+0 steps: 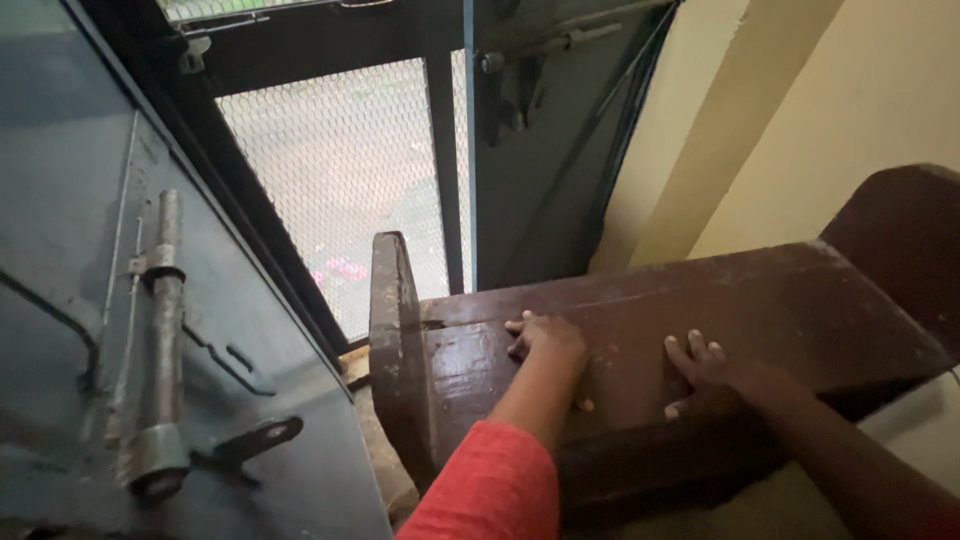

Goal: The person wipes the surface of a wooden bench with their hands. They move the bench slightly to clean different areas, including the sides and the top surface, using a repetitive wiping motion.

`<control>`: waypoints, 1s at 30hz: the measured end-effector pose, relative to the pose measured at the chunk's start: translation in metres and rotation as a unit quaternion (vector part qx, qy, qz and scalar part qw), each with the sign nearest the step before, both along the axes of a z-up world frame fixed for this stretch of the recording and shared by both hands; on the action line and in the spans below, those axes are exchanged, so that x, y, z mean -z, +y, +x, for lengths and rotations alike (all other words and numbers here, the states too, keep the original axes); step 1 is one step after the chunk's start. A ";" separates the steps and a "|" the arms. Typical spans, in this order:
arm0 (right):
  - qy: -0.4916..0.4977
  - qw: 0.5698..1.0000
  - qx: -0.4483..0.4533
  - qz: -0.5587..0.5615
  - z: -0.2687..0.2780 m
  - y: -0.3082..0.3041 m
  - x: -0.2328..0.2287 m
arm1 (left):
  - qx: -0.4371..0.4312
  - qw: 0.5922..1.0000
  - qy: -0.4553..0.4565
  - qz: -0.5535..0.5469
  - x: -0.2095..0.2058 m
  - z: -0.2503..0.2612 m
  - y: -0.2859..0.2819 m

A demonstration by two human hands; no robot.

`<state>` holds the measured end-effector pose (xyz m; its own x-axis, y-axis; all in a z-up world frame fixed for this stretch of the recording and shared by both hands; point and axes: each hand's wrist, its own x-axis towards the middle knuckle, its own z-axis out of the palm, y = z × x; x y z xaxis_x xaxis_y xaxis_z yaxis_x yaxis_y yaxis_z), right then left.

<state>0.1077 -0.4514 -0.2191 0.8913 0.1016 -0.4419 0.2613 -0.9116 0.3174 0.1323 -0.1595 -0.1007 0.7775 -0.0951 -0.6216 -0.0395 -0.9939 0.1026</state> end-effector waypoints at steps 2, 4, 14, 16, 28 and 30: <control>0.050 0.998 0.014 0.028 0.005 -0.003 -0.006 | 0.002 0.999 -0.026 -0.019 0.008 0.006 -0.002; 0.053 0.997 0.017 0.050 0.006 -0.005 -0.009 | 0.028 0.999 -0.033 -0.012 0.013 0.011 -0.004; 0.086 0.994 0.034 0.053 0.004 0.008 -0.024 | 0.011 0.999 -0.039 -0.035 0.023 0.008 0.003; 0.092 0.993 0.038 0.071 0.005 0.008 -0.028 | 0.032 0.998 -0.043 -0.028 0.034 0.008 0.002; 0.097 0.991 0.037 0.082 0.008 0.008 -0.029 | 0.064 0.997 -0.050 0.012 0.029 0.006 0.005; 0.097 0.993 0.035 0.061 0.002 0.007 -0.030 | 0.056 0.997 -0.046 0.015 0.032 0.004 0.002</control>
